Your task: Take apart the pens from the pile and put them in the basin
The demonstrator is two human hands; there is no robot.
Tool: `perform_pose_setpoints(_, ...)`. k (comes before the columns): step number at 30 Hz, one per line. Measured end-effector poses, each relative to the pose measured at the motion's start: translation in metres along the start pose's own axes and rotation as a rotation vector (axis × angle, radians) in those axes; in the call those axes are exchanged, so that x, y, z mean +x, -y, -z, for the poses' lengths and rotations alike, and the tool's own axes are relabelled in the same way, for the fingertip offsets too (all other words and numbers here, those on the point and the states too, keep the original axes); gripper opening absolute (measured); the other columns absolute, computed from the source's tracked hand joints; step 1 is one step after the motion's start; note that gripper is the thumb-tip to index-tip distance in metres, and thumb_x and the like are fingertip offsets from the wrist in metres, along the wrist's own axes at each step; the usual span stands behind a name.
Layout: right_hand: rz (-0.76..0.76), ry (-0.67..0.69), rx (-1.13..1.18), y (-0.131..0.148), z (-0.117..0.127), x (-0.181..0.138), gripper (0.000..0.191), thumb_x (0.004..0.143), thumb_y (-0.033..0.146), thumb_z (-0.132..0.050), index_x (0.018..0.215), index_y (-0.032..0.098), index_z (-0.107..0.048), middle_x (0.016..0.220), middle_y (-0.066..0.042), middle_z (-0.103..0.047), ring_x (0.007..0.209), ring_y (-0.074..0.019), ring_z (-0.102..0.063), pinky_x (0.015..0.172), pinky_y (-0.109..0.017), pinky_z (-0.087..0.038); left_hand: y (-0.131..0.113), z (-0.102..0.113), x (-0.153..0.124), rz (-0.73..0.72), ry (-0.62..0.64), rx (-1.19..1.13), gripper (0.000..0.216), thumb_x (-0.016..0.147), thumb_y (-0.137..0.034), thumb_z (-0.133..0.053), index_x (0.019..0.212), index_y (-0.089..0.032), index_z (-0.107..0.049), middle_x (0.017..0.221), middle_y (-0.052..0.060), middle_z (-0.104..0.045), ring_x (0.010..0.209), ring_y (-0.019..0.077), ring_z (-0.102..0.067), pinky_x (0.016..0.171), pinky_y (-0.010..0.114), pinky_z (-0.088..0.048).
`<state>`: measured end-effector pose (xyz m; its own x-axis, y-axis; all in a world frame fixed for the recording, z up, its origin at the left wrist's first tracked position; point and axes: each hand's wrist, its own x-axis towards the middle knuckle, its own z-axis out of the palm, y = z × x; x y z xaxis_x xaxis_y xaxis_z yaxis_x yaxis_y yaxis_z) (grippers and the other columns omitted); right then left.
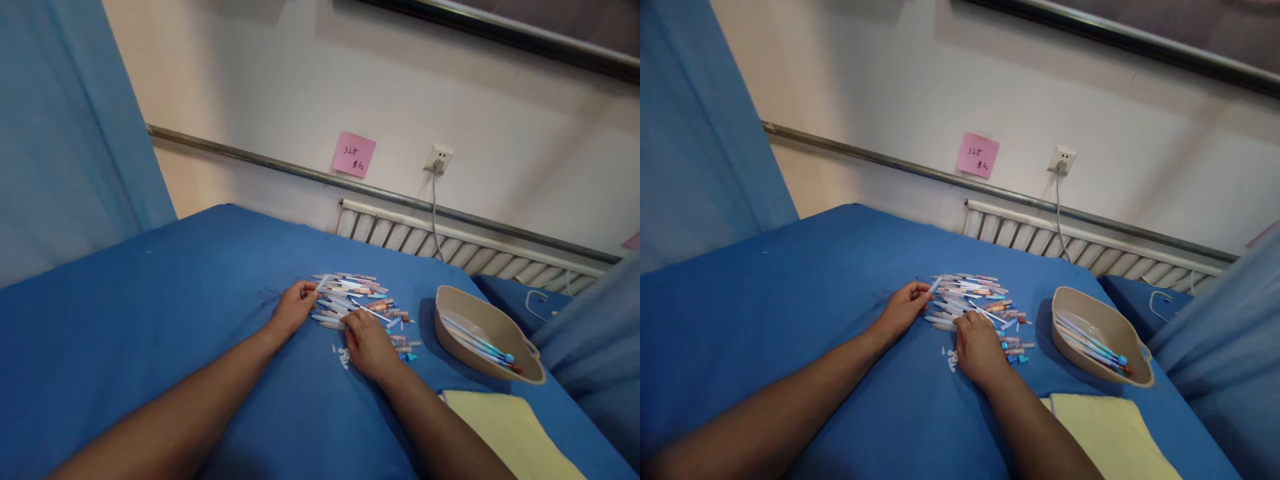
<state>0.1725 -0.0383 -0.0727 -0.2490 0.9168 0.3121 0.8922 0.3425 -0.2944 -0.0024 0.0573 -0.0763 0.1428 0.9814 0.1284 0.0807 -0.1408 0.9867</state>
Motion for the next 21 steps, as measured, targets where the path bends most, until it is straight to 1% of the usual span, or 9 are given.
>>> perform_pose_setpoints(4, 0.031, -0.009, 0.081, -0.004, 0.004, -0.008, 0.026, 0.085, 0.015, -0.047, 0.107, 0.021, -0.06, 0.102, -0.008, -0.059, 0.097, -0.0209, -0.052, 0.088, -0.032, -0.04, 0.004, -0.001, 0.0, -0.021, 0.038, 0.003, 0.022, 0.07, -0.032, -0.06, 0.084, -0.015, -0.058, 0.071, 0.001, -0.066, 0.06, 0.0137, -0.06, 0.06, 0.026, -0.048)
perform_pose_setpoints(8, 0.028, -0.029, 0.1, -0.015, 0.006, -0.008, 0.024, 0.085, 0.016, -0.047, 0.105, 0.02, -0.06, 0.104, -0.008, -0.06, 0.098, -0.0207, -0.052, 0.089, -0.033, -0.039, 0.004, -0.001, -0.004, -0.037, 0.101, 0.052, 0.021, 0.073, -0.033, -0.057, 0.086, -0.016, -0.06, 0.074, 0.002, -0.068, 0.068, 0.0164, -0.063, 0.067, 0.029, -0.049)
perform_pose_setpoints(12, -0.019, -0.045, 0.064, -0.027, 0.008, -0.004, 0.023, 0.085, 0.015, -0.047, 0.104, 0.019, -0.06, 0.101, -0.007, -0.062, 0.097, -0.0207, -0.053, 0.088, -0.033, -0.039, -0.002, -0.001, -0.01, -0.052, 0.157, 0.168, 0.021, 0.075, -0.032, -0.055, 0.089, -0.018, -0.06, 0.076, 0.001, -0.068, 0.069, 0.017, -0.064, 0.066, 0.029, -0.049)
perform_pose_setpoints(15, -0.046, -0.017, 0.049, -0.03, 0.008, -0.002, 0.021, 0.085, 0.016, -0.048, 0.101, 0.019, -0.061, 0.097, -0.007, -0.063, 0.094, -0.0197, -0.055, 0.085, -0.03, -0.039, -0.008, 0.0, -0.01, -0.037, 0.133, 0.135, 0.021, 0.074, -0.031, -0.055, 0.088, -0.017, -0.059, 0.075, 0.001, -0.066, 0.062, 0.0155, -0.062, 0.061, 0.028, -0.049)
perform_pose_setpoints(21, -0.049, 0.049, 0.009, -0.023, 0.006, 0.002, 0.019, 0.085, 0.018, -0.051, 0.1, 0.02, -0.062, 0.096, -0.006, -0.063, 0.093, -0.0196, -0.055, 0.083, -0.029, -0.038, -0.01, 0.002, -0.001, 0.005, 0.007, 0.014, 0.021, 0.069, -0.029, -0.06, 0.085, -0.015, -0.058, 0.073, 0.0, -0.065, 0.056, 0.012, -0.059, 0.057, 0.025, -0.047)
